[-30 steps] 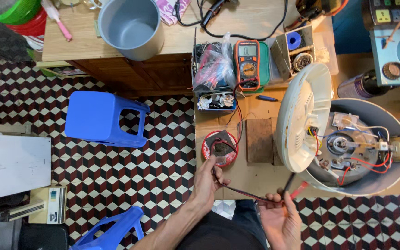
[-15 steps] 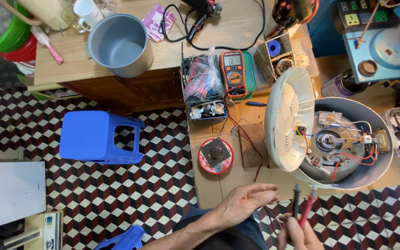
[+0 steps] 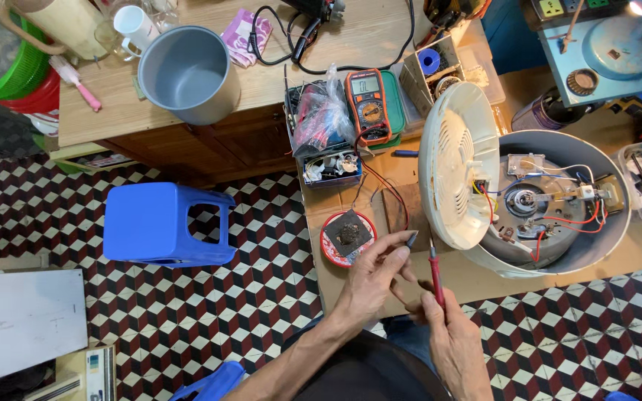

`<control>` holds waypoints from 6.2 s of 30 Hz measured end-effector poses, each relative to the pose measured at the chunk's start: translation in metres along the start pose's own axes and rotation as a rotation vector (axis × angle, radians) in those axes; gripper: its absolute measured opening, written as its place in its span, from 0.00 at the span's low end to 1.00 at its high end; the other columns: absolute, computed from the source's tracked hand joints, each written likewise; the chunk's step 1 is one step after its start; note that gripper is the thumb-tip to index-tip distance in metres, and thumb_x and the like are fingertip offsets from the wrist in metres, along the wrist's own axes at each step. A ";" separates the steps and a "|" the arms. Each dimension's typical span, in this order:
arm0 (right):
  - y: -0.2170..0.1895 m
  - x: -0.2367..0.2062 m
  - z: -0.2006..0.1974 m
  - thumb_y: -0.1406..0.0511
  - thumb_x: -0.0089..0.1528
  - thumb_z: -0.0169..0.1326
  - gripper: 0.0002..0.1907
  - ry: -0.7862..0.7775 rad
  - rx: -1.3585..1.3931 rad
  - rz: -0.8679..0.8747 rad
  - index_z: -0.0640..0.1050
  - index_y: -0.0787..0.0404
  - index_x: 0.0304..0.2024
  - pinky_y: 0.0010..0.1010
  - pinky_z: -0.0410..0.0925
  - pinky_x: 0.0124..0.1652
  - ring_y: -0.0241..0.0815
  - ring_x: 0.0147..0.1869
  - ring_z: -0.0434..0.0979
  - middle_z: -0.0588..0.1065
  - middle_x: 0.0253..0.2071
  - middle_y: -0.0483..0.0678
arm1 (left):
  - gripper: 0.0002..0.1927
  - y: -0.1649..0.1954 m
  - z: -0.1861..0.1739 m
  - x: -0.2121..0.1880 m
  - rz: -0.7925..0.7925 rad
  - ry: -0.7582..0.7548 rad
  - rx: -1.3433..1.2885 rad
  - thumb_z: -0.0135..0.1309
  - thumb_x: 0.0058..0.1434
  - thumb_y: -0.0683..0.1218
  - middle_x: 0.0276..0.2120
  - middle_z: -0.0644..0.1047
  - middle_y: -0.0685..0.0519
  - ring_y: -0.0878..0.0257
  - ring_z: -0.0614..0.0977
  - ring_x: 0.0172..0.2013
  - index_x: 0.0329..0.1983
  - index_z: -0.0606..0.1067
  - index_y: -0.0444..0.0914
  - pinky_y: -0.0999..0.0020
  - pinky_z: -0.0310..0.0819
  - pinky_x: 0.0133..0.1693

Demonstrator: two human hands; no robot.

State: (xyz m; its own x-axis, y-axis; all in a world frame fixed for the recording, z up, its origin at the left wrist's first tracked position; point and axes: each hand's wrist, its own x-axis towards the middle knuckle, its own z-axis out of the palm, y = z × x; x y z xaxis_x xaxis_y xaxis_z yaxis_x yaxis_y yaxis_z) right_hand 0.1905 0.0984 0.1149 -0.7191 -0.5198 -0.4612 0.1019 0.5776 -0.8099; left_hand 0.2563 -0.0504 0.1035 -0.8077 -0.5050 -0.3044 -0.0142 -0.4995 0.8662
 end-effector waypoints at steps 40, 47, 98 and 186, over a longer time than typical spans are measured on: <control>0.057 0.030 -0.299 0.70 0.79 0.39 0.14 0.392 0.549 -0.435 0.62 0.74 0.64 0.28 0.70 0.27 0.46 0.34 0.80 0.75 0.48 0.67 | 0.18 -0.022 0.154 0.015 -0.121 -0.038 -0.157 0.44 0.71 0.44 0.50 0.81 0.41 0.60 0.87 0.39 0.59 0.72 0.31 0.67 0.85 0.43; 0.063 0.051 -0.364 0.76 0.68 0.42 0.19 0.269 0.076 -0.621 0.65 0.74 0.62 0.37 0.73 0.58 0.53 0.61 0.78 0.74 0.56 0.69 | 0.23 -0.038 0.228 0.012 0.303 0.122 0.574 0.46 0.65 0.32 0.46 0.83 0.46 0.62 0.79 0.36 0.64 0.70 0.35 0.68 0.77 0.41; 0.098 0.250 -0.317 0.71 0.61 0.60 0.19 -0.087 -0.061 -0.553 0.77 0.63 0.55 0.28 0.75 0.47 0.40 0.49 0.84 0.80 0.46 0.52 | 0.12 -0.084 0.197 0.247 0.080 0.712 0.723 0.52 0.70 0.46 0.32 0.81 0.49 0.66 0.82 0.34 0.49 0.75 0.32 0.71 0.77 0.36; 0.108 0.217 -0.294 0.66 0.72 0.52 0.13 -0.022 0.276 -0.435 0.71 0.69 0.55 0.29 0.76 0.51 0.41 0.51 0.82 0.77 0.48 0.56 | 0.05 -0.106 0.192 0.229 0.288 0.651 0.842 0.54 0.70 0.44 0.21 0.76 0.48 0.58 0.81 0.21 0.44 0.73 0.39 0.63 0.72 0.26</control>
State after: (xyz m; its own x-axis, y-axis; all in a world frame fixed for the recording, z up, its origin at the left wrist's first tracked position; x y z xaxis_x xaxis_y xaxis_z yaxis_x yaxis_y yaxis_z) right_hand -0.1566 0.2329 0.0339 -0.7212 -0.6897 -0.0653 -0.0239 0.1190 -0.9926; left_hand -0.0398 0.0222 0.0181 -0.3839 -0.9232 0.0154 -0.4722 0.2106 0.8560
